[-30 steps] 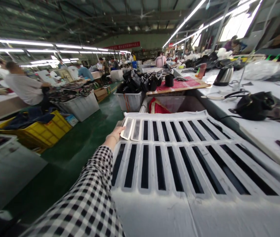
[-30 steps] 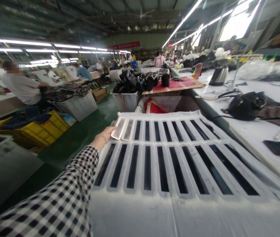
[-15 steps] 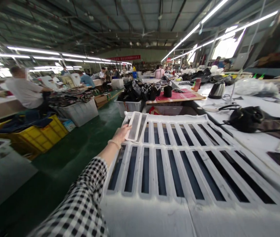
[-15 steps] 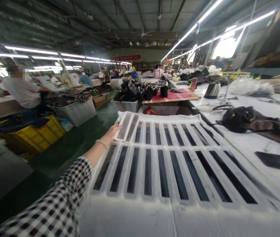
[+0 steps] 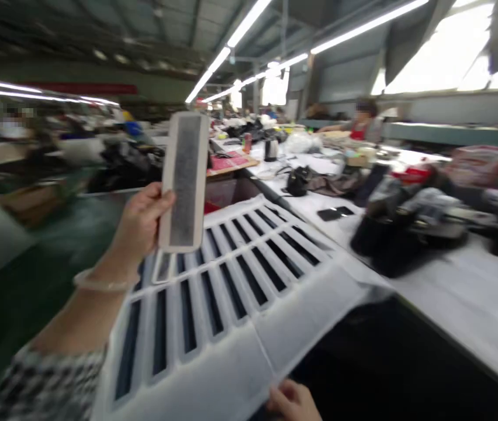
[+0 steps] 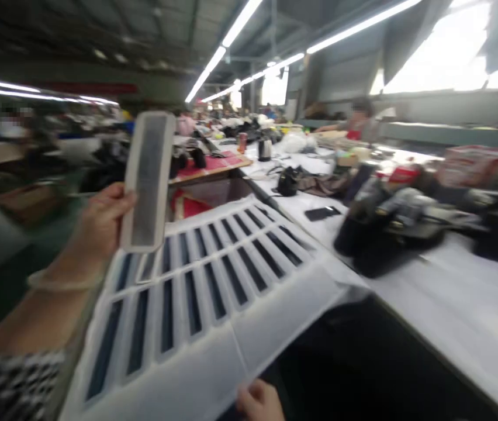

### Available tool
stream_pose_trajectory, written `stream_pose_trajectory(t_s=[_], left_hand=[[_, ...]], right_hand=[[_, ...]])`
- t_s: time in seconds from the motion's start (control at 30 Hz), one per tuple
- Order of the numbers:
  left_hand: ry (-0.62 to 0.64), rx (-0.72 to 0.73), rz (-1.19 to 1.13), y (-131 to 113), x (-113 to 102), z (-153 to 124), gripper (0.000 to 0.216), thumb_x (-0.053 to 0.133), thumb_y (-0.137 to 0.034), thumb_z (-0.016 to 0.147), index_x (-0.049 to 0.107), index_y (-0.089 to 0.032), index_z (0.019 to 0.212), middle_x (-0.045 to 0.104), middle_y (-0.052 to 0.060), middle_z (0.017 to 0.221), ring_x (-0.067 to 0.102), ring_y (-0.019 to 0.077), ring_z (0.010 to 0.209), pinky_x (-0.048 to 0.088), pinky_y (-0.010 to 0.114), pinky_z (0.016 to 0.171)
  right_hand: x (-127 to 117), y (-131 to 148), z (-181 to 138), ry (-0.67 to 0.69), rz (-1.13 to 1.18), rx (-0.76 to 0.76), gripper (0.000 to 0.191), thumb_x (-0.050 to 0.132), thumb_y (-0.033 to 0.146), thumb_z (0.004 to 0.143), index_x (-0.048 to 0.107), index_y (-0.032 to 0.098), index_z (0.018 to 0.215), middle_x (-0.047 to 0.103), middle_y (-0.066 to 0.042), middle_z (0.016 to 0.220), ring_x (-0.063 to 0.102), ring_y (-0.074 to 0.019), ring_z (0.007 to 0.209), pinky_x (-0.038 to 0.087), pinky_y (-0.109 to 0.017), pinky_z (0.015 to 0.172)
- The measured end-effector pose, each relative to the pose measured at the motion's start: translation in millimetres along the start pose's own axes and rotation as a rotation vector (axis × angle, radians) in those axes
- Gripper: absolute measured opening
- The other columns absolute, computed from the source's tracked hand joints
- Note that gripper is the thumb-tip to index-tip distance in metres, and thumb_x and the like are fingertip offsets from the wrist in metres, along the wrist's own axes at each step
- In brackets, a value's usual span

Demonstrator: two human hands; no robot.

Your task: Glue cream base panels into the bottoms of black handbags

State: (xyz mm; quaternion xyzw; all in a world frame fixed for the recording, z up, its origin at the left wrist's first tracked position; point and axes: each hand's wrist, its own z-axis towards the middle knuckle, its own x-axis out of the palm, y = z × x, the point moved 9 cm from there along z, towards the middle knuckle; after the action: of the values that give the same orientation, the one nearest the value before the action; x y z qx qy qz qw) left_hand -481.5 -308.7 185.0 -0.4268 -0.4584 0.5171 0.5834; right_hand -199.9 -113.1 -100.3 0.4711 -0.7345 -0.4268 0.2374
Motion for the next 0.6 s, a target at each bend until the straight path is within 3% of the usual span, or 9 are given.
stream_pose_trajectory(t_s=[0.07,0.1,0.17,0.2,0.3,0.37,0.43,0.53,0.6], left_hand=[[0.174,0.067,-0.011,11.6,56.1,-44.0,0.011,0.069,-0.031,0.082,0.066,-0.028,0.092,0.066,-0.006,0.075,0.067,0.0185,0.08,0.056,0.03,0.067],[0.258,0.204,0.121,11.5,84.4,-70.0,0.017,0.068,-0.035,0.084,0.065,-0.028,0.099,0.067,-0.005,0.078,0.065,0.017,0.075,0.054,0.028,0.063],[0.394,0.498,0.357,13.0,140.8,-135.4,0.015,0.068,-0.034,0.085,0.065,-0.022,0.095,0.064,-0.006,0.068,0.057,0.0111,0.055,0.045,0.022,0.049],[0.562,0.617,0.375,16.3,173.9,-177.4,0.008,0.064,-0.028,0.087,0.063,-0.021,0.091,0.061,-0.006,0.064,0.054,0.0095,0.051,0.042,0.02,0.047],[1.025,0.846,0.055,12.9,242.4,-308.6,0.013,0.047,-0.018,0.096,0.057,-0.02,0.104,0.065,-0.001,0.075,0.062,0.0112,0.061,0.051,0.02,0.056],[1.267,0.896,-0.108,8.3,270.6,-377.5,0.024,0.04,-0.015,0.099,0.052,-0.019,0.119,0.069,0.006,0.096,0.068,0.0164,0.085,0.057,0.024,0.069],[1.476,0.843,-0.188,5.8,293.3,-423.6,0.03,0.048,-0.023,0.098,0.047,-0.018,0.127,0.068,0.011,0.111,0.067,0.0206,0.101,0.058,0.029,0.081],[1.749,0.753,-0.289,-1.5,313.0,-465.0,0.074,0.071,-0.047,0.083,0.037,-0.017,0.142,0.061,0.014,0.13,0.061,0.0258,0.118,0.054,0.034,0.098],[1.839,0.754,-0.378,-8.2,318.4,-476.0,0.087,0.076,-0.051,0.076,0.034,-0.019,0.146,0.057,0.013,0.136,0.059,0.025,0.122,0.05,0.03,0.103]], right_hand=[[-36.1,13.2,-18.5,-0.122,0.113,-0.022,0.05,0.074,0.053,0.079,0.065,0.014,0.108,0.069,-0.008,0.095,0.067,-0.019,0.073,0.057,-0.031,0.063],[-56.3,27.7,-31.8,-0.186,0.178,-0.086,0.054,0.075,0.055,0.077,0.063,0.018,0.115,0.069,-0.008,0.104,0.068,-0.02,0.08,0.058,-0.032,0.07],[-96.5,75.2,-70.5,-0.283,0.344,-0.408,0.062,0.066,0.055,0.085,0.048,0.026,0.136,0.057,-0.01,0.134,0.066,-0.0218,0.098,0.056,-0.039,0.087],[-116.4,93.5,-94.0,-0.355,0.385,-0.526,0.066,0.066,0.053,0.086,0.04,0.031,0.142,0.05,-0.009,0.143,0.062,-0.0231,0.109,0.055,-0.04,0.092],[-169.9,118.8,-165.4,-0.668,0.343,-0.702,0.083,0.077,0.052,0.075,0.035,0.036,0.145,0.046,-0.006,0.147,0.054,-0.0264,0.122,0.052,-0.04,0.095],[-202.2,108.0,-202.7,-0.897,0.279,-0.63,0.084,0.081,0.051,0.07,0.039,0.035,0.141,0.053,-0.005,0.139,0.056,-0.0263,0.119,0.054,-0.037,0.09],[-233.9,89.2,-233.2,-1.062,0.248,-0.551,0.077,0.08,0.048,0.071,0.044,0.034,0.137,0.059,-0.005,0.13,0.06,-0.0249,0.111,0.056,-0.035,0.083],[-283.9,73.2,-278.5,-1.23,0.179,-0.592,0.071,0.082,0.041,0.07,0.05,0.031,0.132,0.063,-0.006,0.122,0.063,-0.0232,0.104,0.057,-0.032,0.078],[-316.4,71.8,-309.1,-1.33,0.081,-0.647,0.071,0.084,0.037,0.067,0.053,0.031,0.13,0.062,-0.006,0.122,0.062,-0.0233,0.105,0.056,-0.032,0.078]])
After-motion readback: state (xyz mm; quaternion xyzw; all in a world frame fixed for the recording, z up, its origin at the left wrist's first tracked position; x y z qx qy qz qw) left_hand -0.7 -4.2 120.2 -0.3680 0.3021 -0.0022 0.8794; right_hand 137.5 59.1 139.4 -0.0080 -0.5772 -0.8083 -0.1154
